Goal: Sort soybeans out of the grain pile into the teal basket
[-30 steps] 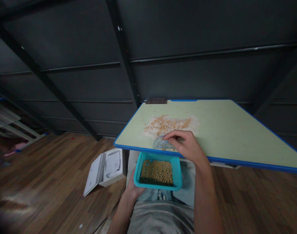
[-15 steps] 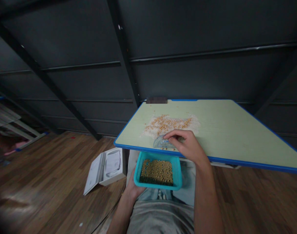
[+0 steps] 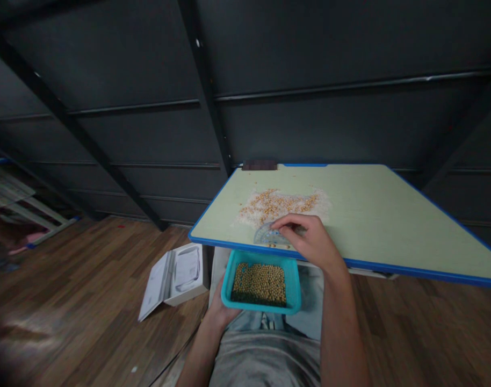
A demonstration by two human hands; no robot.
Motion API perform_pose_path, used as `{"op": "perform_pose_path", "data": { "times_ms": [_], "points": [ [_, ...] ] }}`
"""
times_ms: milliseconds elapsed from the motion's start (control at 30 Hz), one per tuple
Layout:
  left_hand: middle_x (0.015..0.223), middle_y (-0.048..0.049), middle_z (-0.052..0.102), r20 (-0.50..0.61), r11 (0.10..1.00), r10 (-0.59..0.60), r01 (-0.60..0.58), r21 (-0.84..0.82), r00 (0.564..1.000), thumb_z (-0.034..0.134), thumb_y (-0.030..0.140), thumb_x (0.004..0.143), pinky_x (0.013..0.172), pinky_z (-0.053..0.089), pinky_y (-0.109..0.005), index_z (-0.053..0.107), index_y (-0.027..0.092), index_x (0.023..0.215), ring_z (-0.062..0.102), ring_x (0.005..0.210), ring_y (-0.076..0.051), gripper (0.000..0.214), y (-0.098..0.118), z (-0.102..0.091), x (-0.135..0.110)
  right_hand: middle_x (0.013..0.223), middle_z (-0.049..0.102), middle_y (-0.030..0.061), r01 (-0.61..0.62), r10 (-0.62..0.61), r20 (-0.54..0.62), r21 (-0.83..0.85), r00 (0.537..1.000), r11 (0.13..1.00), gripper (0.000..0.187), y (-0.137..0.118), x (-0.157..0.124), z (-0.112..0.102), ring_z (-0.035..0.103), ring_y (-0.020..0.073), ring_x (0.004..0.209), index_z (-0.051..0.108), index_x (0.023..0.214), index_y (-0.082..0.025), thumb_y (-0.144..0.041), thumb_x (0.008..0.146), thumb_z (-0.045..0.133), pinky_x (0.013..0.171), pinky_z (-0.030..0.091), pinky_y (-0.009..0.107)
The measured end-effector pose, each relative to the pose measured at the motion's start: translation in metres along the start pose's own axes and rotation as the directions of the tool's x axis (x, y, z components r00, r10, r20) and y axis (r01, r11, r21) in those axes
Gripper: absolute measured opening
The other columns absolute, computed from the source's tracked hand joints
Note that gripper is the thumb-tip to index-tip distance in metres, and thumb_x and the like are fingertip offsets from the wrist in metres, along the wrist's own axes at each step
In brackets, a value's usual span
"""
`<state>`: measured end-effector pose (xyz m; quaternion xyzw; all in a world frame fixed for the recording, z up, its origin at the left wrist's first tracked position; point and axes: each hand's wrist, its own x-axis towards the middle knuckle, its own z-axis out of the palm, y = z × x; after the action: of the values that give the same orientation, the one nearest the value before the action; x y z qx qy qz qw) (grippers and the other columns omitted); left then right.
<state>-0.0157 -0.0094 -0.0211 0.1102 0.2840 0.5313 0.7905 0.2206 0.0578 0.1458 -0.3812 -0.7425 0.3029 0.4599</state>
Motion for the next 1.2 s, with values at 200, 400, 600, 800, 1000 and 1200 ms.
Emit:
{"op": "perform_pose_path", "data": {
  "times_ms": [200,400,600,800,1000,1200],
  "points": [
    [0.101,-0.0108,0.082,-0.049,1.0,-0.001,0.001,0.005,0.999,0.076,0.047,0.081,0.107,0.052,-0.046,0.076,0.017,0.105,0.067,0.121,-0.036,0.038,0.001,0.0,-0.001,0.093,0.082,0.0023,-0.003,0.003,0.002,-0.005,1.0,1.0,0.015,0.0,0.0,0.0,0.075,0.022,0.092,0.08,0.085,-0.026,-0.022,0.088,0.066,0.087,0.057,0.039],
    [0.098,-0.0097,0.083,-0.037,1.0,-0.009,0.009,-0.004,0.999,0.076,0.047,0.081,0.109,0.051,-0.044,0.075,0.017,0.106,0.068,0.121,-0.035,0.039,0.002,-0.001,-0.001,0.092,0.082,0.0019,-0.016,0.016,-0.003,0.003,1.0,1.0,0.014,-0.001,0.0,0.001,0.076,0.0216,0.09,0.08,0.085,-0.027,-0.022,0.087,0.067,0.084,0.058,0.038],
    [0.099,-0.011,0.083,-0.043,1.0,0.001,0.0,0.004,0.999,0.074,0.048,0.082,0.107,0.051,-0.045,0.075,0.017,0.11,0.068,0.121,-0.034,0.041,0.001,0.0,-0.002,0.093,0.083,0.0022,-0.008,0.008,0.013,0.002,1.0,1.0,0.014,-0.002,0.0,0.0,0.076,0.0218,0.09,0.08,0.086,-0.026,-0.022,0.087,0.067,0.083,0.058,0.038],
    [0.099,-0.0102,0.083,-0.023,1.0,0.001,0.0,0.019,1.0,0.072,0.05,0.084,0.107,0.052,-0.046,0.077,0.016,0.11,0.069,0.119,-0.035,0.043,0.001,0.004,-0.002,0.094,0.083,0.0022,-0.003,0.002,0.027,0.009,1.0,1.0,0.014,-0.004,-0.001,-0.001,0.076,0.0221,0.091,0.081,0.087,-0.027,-0.022,0.088,0.068,0.086,0.057,0.039],
    [0.101,-0.0108,0.082,-0.022,1.0,-0.006,0.006,0.004,1.0,0.071,0.05,0.084,0.108,0.051,-0.044,0.076,0.017,0.113,0.068,0.12,-0.035,0.044,0.001,0.001,-0.001,0.093,0.083,0.0017,-0.008,0.008,0.027,0.006,1.0,1.0,0.015,-0.004,-0.001,-0.001,0.076,0.0226,0.091,0.081,0.088,-0.028,-0.022,0.087,0.068,0.087,0.057,0.04],
    [0.099,-0.0084,0.083,-0.017,1.0,-0.006,0.005,-0.015,1.0,0.071,0.051,0.085,0.11,0.05,-0.046,0.076,0.018,0.11,0.067,0.122,-0.034,0.041,-0.001,-0.007,0.0,0.095,0.082,0.002,-0.008,0.008,-0.011,-0.006,1.0,1.0,0.015,-0.001,-0.001,0.0,0.076,0.0224,0.092,0.08,0.088,-0.027,-0.022,0.088,0.067,0.086,0.058,0.039]
  ]
}}
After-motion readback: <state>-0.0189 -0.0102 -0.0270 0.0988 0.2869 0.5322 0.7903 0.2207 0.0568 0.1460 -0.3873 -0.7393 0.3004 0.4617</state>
